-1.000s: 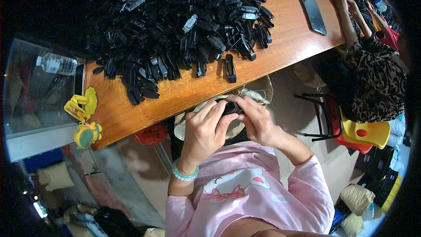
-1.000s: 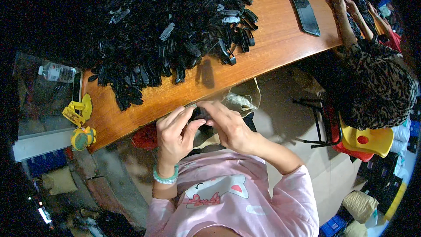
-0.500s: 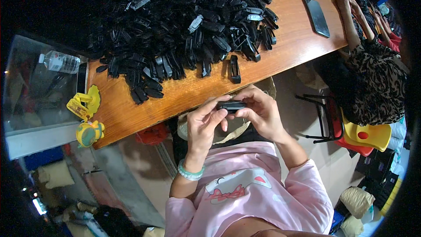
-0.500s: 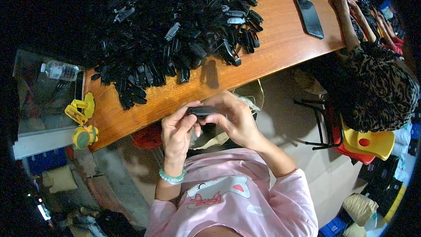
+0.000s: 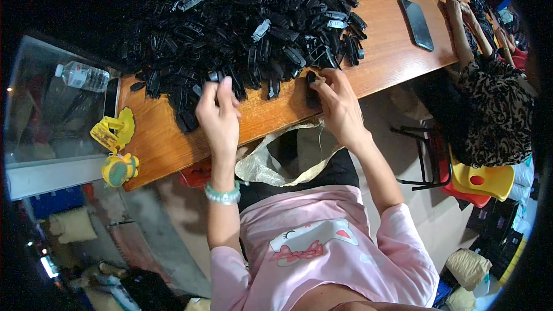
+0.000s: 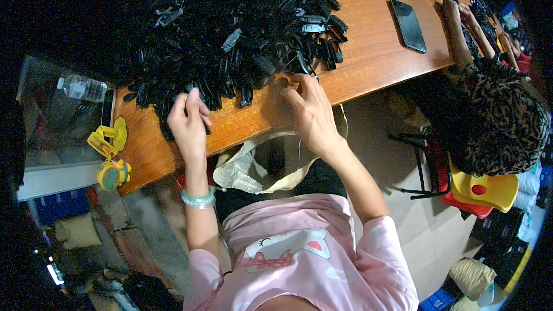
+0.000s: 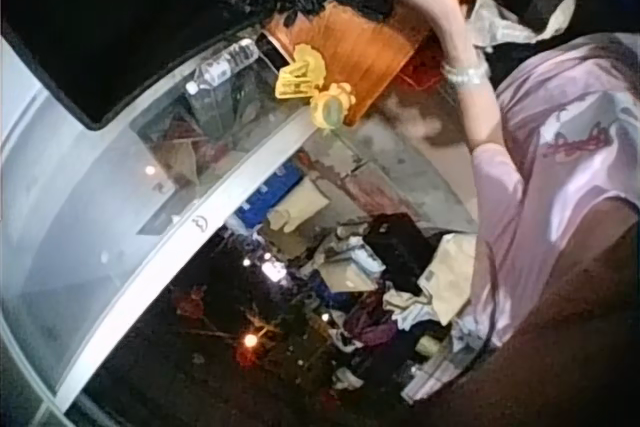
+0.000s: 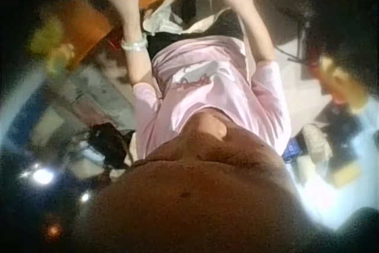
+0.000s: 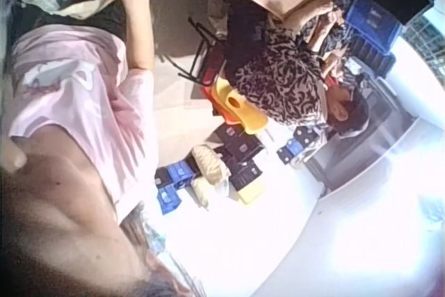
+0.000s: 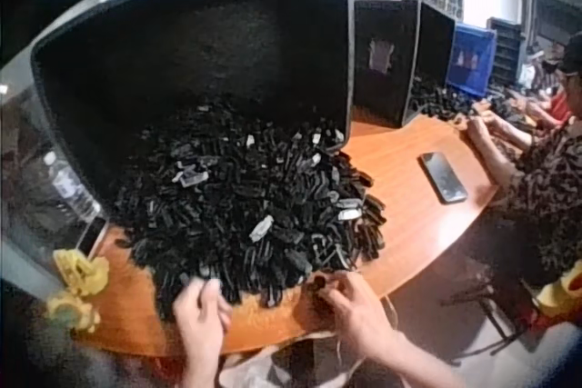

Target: The person picks up individual black plastic housings from a large pile on a table and manually snaps internal components into them one by one. The person also handles a small yellow fan-like object briefly before continuing to assemble the black plastic parts.

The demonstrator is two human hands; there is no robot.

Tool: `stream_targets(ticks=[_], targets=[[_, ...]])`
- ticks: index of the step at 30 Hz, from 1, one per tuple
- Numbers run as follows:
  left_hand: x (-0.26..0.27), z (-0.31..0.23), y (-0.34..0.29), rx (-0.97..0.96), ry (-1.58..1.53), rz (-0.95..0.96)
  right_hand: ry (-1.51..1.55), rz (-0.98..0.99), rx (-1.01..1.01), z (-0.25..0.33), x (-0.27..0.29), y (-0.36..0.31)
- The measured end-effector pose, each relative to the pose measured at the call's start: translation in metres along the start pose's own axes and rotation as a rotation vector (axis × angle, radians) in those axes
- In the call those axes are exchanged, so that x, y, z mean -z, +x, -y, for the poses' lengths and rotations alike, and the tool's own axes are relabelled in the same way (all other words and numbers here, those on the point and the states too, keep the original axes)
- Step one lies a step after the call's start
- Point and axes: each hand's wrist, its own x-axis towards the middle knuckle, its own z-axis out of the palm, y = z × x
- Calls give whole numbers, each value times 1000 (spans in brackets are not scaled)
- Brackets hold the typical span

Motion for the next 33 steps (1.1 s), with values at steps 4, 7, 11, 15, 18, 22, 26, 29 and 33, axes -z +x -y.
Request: stream_targets(ticks=[4, 7, 11, 15, 18, 22, 26, 29, 33], targets=[[-7, 13, 29, -510, 667, -182, 13, 16, 118, -1, 5, 9], [-6, 12, 28, -487, 773, -168, 0, -12, 182, -8, 4, 8], [-10, 21, 9, -573, 310, -217, -32, -134, 202, -10, 3, 0], [-19, 13, -49, -86, -435, 196, 492, -130, -159, 15, 6, -11], [-18, 2, -67, 2, -398, 331, 984, 1, -381, 43, 24, -16], [-11, 14, -74, -46, -278, 415, 1277, 283, -563, 51, 39, -25], [-8, 11, -76, -34, -273, 396, 928, 380, -422, 56, 40, -25], [-5, 7, -76, -88, -240, 359, 581, 323, -111, 59, 40, -22], [-3, 7, -71, -272, -120, 319, 693, 194, -281, 58, 38, -32]])
